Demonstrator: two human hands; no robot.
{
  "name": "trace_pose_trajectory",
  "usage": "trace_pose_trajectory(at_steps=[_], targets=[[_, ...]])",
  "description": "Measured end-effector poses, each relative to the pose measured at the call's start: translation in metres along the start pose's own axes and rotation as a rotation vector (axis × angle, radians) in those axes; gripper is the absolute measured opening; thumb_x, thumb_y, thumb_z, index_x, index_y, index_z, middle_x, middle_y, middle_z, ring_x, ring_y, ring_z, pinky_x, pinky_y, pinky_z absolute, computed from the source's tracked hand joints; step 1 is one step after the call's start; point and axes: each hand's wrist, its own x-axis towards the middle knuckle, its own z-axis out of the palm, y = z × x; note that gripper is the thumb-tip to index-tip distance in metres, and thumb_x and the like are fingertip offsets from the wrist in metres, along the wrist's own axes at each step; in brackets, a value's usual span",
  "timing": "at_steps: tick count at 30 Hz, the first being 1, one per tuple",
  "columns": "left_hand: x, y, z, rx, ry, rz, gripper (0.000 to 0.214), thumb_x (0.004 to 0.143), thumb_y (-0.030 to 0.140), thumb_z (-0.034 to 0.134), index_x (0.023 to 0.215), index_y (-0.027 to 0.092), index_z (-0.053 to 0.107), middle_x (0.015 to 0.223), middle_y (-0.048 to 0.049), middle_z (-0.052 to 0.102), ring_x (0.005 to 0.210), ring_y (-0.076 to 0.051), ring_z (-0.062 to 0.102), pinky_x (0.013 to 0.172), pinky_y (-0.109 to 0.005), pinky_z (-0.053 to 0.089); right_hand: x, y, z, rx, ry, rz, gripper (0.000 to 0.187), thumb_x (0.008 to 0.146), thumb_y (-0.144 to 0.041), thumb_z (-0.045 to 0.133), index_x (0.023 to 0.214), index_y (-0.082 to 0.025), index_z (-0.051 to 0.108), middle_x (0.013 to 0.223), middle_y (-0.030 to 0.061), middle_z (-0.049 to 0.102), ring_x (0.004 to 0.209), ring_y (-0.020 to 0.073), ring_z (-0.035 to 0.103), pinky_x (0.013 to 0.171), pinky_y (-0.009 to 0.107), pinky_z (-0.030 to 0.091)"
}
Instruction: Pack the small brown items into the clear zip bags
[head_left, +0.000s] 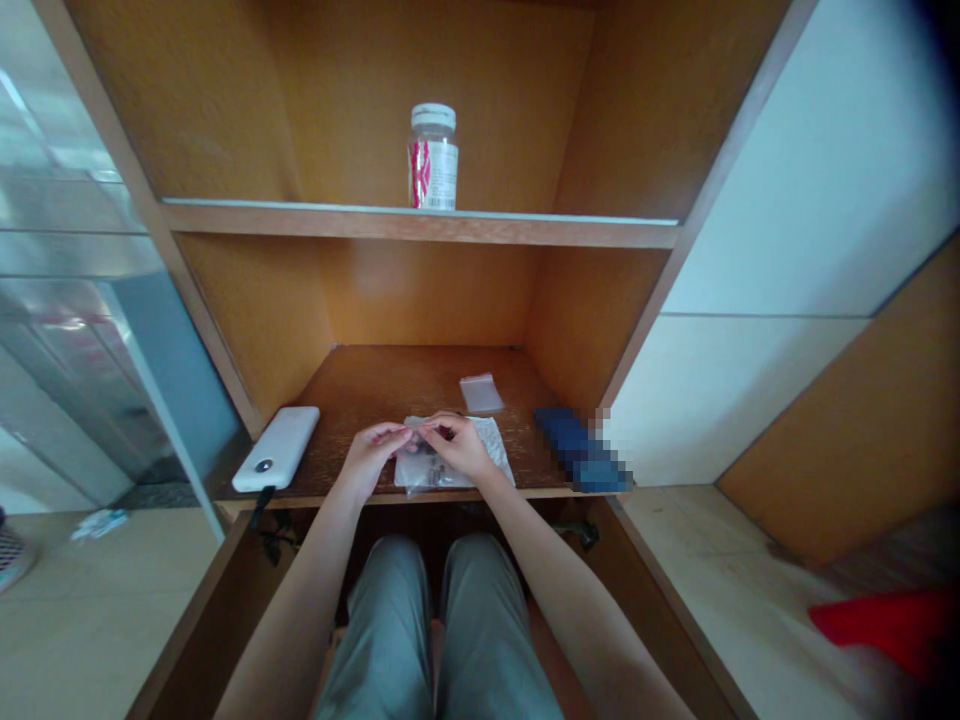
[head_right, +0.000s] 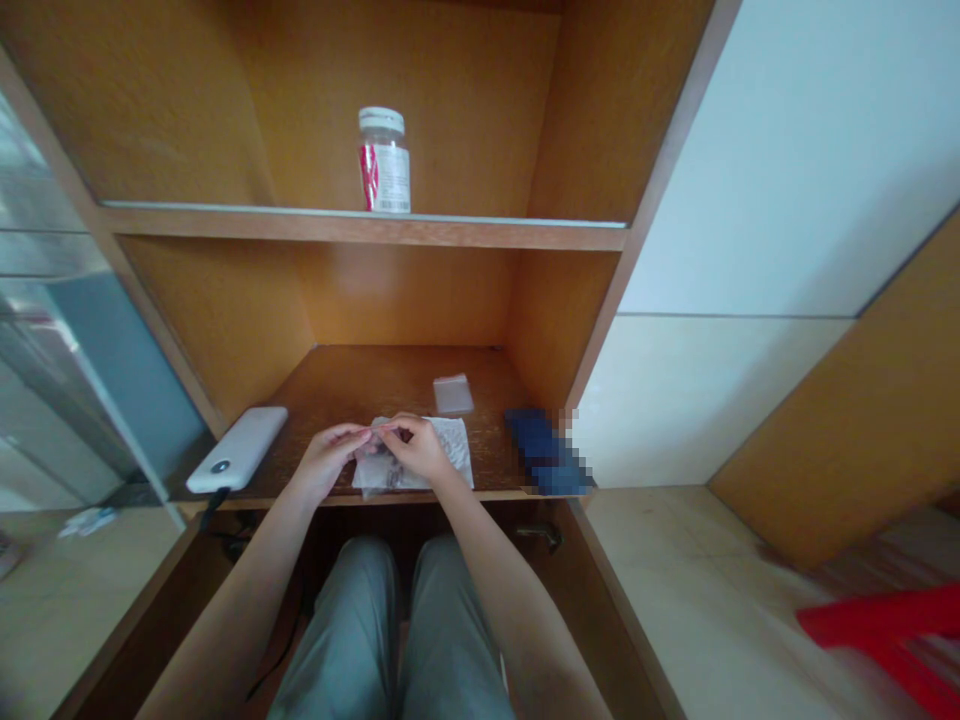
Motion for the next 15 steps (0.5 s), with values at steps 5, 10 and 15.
trace_pose_trajectory(at_steps=[5,10,15], targets=[[-0.0001,0.0047,0.0013,-0.099,0.032,-0.045,0.024,0.059,0.033,0.071,0.073,0.015,0.065,0.069,-0.0050,0.067,0.063,-0.016,0.061,0.060,-0.027,0.044,0.0001,-0.0004,0.0005,-0.017,0.077,0.012,0.015,0.076,-0.031,0.056,0.071,-0.019,0.063,0.070,0.0024,0.063,0.063,0.0122,0.056,0.058,0.024,0.043],[-0.0010,0.0044,0.0017,-0.054,0.008,-0.010,0.019,0.061,0.030,0.070,0.073,0.016,0.066,0.073,-0.0045,0.067,0.068,-0.015,0.060,0.064,-0.027,0.044,0.0000,-0.0021,-0.0009,-0.010,0.031,-0.017,0.013,0.077,-0.030,0.055,0.073,-0.020,0.063,0.072,0.0022,0.063,0.065,0.0126,0.057,0.060,0.025,0.044],[-0.0022,0.0051,0.0021,0.075,-0.019,0.042,0.015,0.063,0.030,0.068,0.070,0.016,0.067,0.069,-0.0035,0.065,0.066,-0.015,0.058,0.063,-0.025,0.043,-0.0014,-0.0029,-0.0009,0.004,-0.078,-0.042,0.015,0.080,-0.028,0.051,0.075,-0.020,0.063,0.075,0.0024,0.064,0.070,0.0128,0.059,0.068,0.026,0.045]])
